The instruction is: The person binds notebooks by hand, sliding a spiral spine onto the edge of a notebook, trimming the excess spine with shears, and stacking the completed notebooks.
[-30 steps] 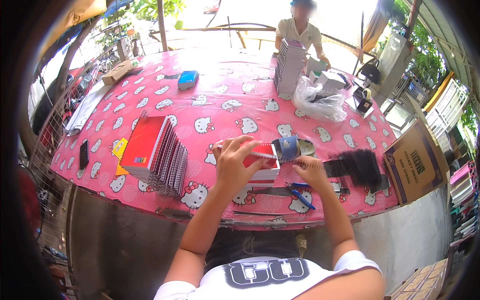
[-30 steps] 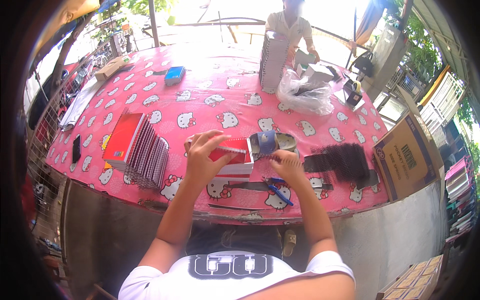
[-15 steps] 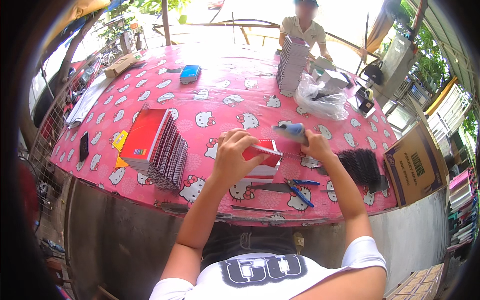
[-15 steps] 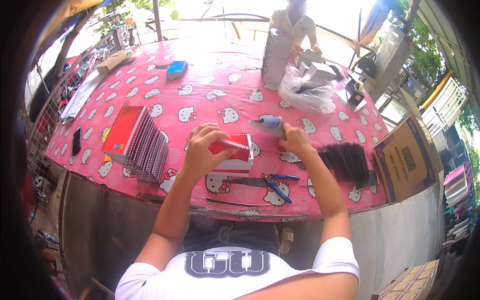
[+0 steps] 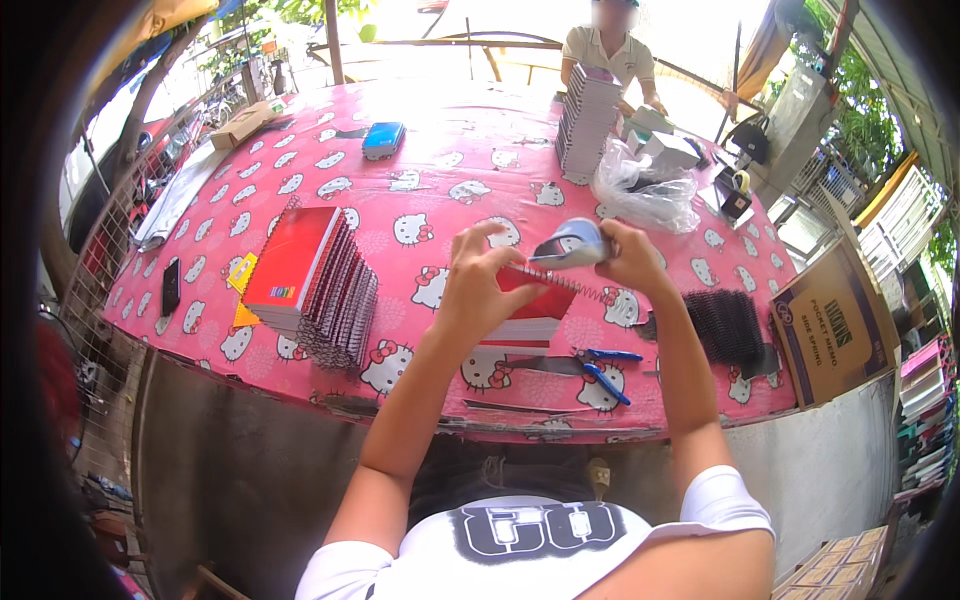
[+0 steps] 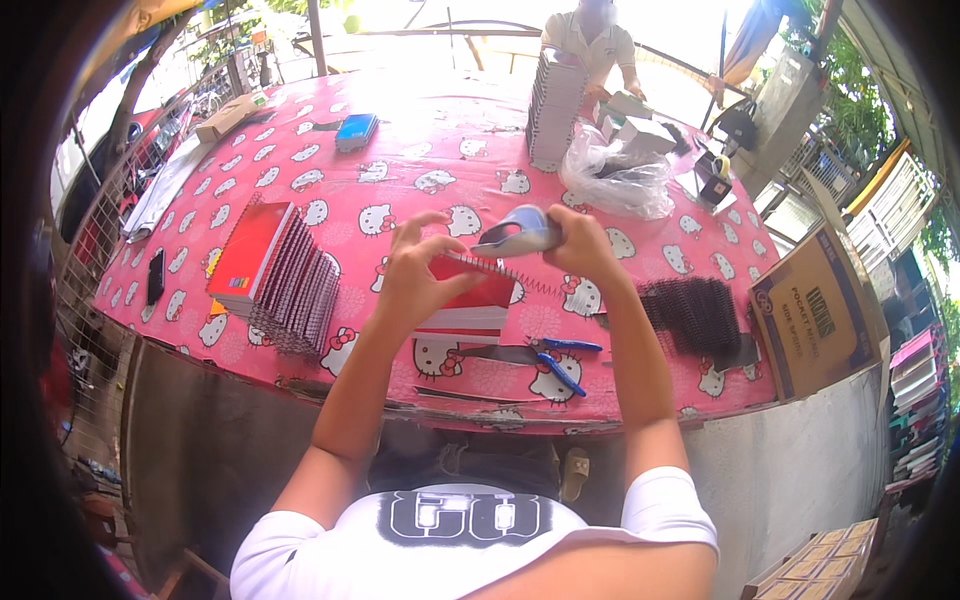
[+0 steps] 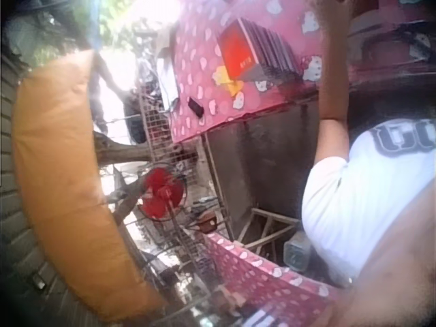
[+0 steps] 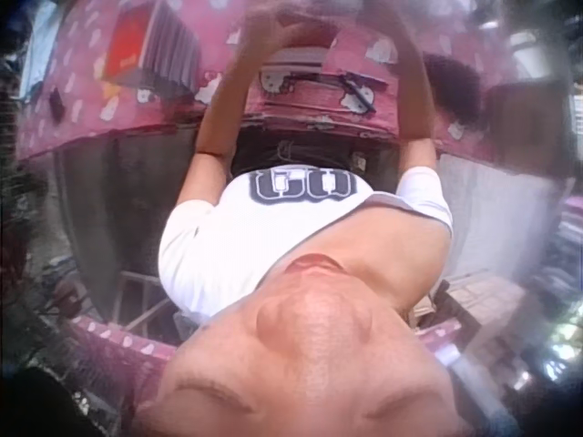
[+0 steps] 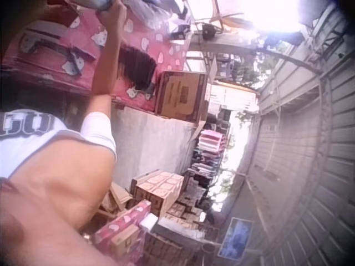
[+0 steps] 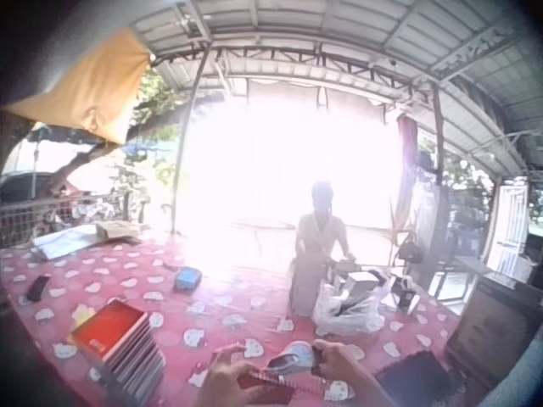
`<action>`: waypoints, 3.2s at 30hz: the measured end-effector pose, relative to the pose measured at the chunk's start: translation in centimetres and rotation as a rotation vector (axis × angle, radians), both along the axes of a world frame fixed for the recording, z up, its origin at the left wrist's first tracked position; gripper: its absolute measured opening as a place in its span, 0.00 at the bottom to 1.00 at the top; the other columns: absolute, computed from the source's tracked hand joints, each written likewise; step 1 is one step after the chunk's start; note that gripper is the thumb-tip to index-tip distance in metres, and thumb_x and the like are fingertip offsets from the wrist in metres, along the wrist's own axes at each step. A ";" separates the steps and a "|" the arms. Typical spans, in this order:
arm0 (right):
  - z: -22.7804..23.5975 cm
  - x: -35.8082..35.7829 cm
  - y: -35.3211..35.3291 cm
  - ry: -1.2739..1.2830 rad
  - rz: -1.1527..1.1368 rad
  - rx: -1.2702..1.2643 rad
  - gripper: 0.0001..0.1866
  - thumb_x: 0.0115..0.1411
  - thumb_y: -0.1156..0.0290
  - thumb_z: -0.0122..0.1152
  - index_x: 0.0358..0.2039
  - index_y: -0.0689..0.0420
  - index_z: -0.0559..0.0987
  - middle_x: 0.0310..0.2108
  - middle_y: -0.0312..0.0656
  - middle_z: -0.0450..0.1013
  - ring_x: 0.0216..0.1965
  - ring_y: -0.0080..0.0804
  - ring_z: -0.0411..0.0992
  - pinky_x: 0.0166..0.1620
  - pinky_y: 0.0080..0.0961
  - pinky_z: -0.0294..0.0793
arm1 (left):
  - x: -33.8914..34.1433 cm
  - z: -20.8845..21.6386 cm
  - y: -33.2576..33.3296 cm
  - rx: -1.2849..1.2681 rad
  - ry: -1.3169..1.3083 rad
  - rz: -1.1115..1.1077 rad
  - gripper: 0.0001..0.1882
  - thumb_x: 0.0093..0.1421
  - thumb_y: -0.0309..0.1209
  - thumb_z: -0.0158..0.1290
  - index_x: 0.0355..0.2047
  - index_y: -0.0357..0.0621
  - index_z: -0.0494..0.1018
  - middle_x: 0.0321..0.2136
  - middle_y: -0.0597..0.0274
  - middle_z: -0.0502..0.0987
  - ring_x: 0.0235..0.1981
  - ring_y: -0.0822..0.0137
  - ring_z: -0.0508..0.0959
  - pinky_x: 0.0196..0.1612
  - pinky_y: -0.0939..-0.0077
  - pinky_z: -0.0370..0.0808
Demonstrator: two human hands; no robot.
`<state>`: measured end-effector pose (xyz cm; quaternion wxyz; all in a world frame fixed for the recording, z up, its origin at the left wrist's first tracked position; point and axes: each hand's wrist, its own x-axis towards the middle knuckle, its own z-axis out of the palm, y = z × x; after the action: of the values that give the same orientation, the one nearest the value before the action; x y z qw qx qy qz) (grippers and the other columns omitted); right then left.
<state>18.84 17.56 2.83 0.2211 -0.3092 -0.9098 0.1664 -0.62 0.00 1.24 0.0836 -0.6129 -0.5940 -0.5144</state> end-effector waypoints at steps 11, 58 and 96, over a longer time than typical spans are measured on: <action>1.1 -3.7 -1.4 0.197 0.264 -0.369 0.20 0.38 0.80 0.63 0.37 0.61 0.78 0.32 0.36 0.77 0.34 0.22 0.73 0.38 0.25 0.73 | -2.1 -3.5 -0.9 -0.007 -0.851 -0.220 0.22 0.52 0.20 0.63 0.48 0.38 0.73 0.36 0.63 0.79 0.38 0.75 0.78 0.40 0.82 0.76; 4.5 -2.8 -11.5 0.366 0.213 0.190 0.23 0.49 0.66 0.71 0.46 0.60 0.77 0.51 0.50 0.73 0.50 0.44 0.74 0.51 0.33 0.72 | -2.7 -4.7 -1.4 -0.020 -1.131 -0.382 0.13 0.52 0.18 0.62 0.39 0.38 0.78 0.35 0.62 0.81 0.34 0.76 0.79 0.32 0.86 0.76; -8.7 5.2 -17.2 0.073 0.043 -0.023 0.21 0.57 0.66 0.62 0.50 0.60 0.76 0.47 0.48 0.73 0.47 0.46 0.72 0.50 0.39 0.72 | 0.9 -5.4 -4.7 0.361 -0.272 -0.246 0.13 0.47 0.15 0.62 0.35 0.37 0.79 0.36 0.52 0.80 0.38 0.61 0.80 0.42 0.66 0.77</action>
<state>24.03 0.33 -5.90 0.2472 -0.2856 -0.9056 0.1928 0.31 -4.66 -4.20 0.0481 -0.5809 -0.4193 -0.6960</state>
